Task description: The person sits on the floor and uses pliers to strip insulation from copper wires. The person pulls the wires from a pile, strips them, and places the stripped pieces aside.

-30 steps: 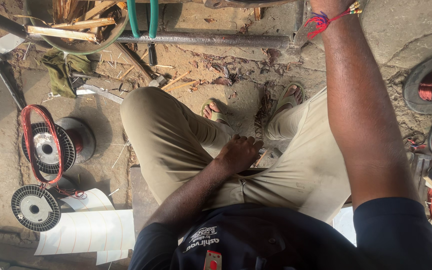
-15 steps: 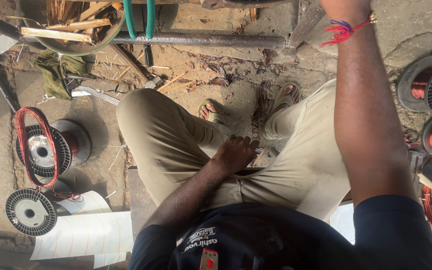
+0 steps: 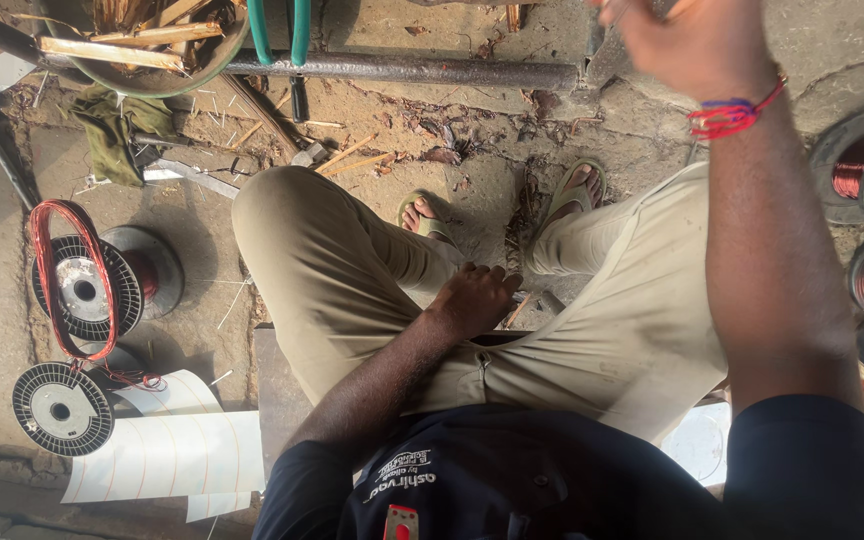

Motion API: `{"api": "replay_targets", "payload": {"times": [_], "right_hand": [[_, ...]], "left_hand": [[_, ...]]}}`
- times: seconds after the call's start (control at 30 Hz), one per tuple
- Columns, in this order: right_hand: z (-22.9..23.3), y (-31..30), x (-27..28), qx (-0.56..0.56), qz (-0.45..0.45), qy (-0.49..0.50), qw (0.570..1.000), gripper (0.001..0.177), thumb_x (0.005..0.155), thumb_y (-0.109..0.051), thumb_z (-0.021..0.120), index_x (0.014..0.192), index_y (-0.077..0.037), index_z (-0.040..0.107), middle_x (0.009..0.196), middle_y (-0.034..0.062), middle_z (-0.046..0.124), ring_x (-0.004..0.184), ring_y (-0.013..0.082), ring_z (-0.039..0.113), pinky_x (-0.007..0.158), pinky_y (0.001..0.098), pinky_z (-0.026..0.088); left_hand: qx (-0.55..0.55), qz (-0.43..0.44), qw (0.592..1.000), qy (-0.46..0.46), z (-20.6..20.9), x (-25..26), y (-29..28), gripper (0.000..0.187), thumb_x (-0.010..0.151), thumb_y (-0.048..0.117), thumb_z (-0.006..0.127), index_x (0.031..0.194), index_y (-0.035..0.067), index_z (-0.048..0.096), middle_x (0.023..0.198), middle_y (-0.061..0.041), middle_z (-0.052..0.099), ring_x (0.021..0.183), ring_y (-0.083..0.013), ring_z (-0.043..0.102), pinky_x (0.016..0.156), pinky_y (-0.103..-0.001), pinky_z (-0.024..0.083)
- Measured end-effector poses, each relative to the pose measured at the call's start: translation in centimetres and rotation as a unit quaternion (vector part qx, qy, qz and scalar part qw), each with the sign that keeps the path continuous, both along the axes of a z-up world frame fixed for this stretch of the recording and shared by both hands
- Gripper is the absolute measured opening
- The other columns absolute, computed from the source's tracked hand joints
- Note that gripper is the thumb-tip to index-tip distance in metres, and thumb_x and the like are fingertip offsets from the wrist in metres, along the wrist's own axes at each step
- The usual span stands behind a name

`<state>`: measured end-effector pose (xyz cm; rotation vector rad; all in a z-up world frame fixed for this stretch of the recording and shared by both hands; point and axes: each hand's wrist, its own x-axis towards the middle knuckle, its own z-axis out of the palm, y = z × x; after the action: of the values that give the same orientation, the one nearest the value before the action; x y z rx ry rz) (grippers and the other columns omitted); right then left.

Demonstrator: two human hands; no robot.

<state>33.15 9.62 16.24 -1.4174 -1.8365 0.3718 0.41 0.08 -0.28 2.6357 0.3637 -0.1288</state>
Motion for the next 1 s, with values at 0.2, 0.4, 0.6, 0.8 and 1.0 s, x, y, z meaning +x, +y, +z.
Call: {"api": "replay_targets", "payload": {"times": [0.2,0.4,0.6,0.8,1.0], "right_hand": [[-2.1,0.7,-9.8,-0.344,0.196,-0.06,0.916,0.021,0.089,0.001,0.065,0.106,-0.006,0.076,0.094,0.0122,0.08,0.08,0.0183,0.079,0.077,0.0332,0.063],[-8.6,1.9,-13.0,-0.466,0.223,-0.255,0.817,0.024,0.076,0.009,0.07,0.097,-0.002,0.077,0.099,0.0157,0.078,0.094,0.0258,0.075,0.081,0.0395,0.059],[-10.4,5.6,-14.6,-0.157,0.191,0.414,0.876,0.058,0.098,0.006,0.062,0.153,-0.01,0.05,0.16,0.0085,0.049,0.143,0.0207,0.061,0.113,0.0406,0.059],[-9.1,4.3,-14.9,-0.219,0.163,-0.068,0.96,0.037,0.1,-0.001,0.064,0.136,-0.008,0.068,0.117,0.0105,0.077,0.112,0.0239,0.074,0.104,0.0398,0.058],[-8.7,1.3,-16.5,-0.352,0.234,-0.298,0.856,0.039,0.089,-0.017,0.072,0.127,-0.008,0.066,0.12,0.0158,0.07,0.108,0.0344,0.069,0.093,0.0489,0.055]], "left_hand": [[-0.019,-0.007,0.999,0.024,-0.3,0.1,-0.1,0.032,0.096,0.028,0.065,0.12,0.006,0.063,0.101,-0.015,0.071,0.097,-0.0317,0.073,0.095,-0.047,0.052],[-0.022,0.015,0.999,0.031,-0.9,0.3,-0.2,0.036,0.093,0.038,0.068,0.114,0.009,0.065,0.102,-0.015,0.071,0.096,-0.0329,0.072,0.088,-0.048,0.052],[-0.012,0.019,0.999,0.042,-1.6,0.3,-0.2,0.044,0.093,0.044,0.069,0.116,0.008,0.065,0.102,-0.015,0.071,0.097,-0.0324,0.072,0.086,-0.048,0.053],[-0.016,0.011,0.999,0.044,-2.2,0.2,0.0,0.044,0.092,0.043,0.069,0.119,0.008,0.065,0.104,-0.015,0.071,0.098,-0.0327,0.072,0.087,-0.048,0.052],[-0.027,0.015,0.999,0.029,0.2,0.4,0.7,0.044,0.091,0.041,0.068,0.121,0.008,0.064,0.105,-0.016,0.071,0.099,-0.033,0.072,0.09,-0.051,0.052]]}}
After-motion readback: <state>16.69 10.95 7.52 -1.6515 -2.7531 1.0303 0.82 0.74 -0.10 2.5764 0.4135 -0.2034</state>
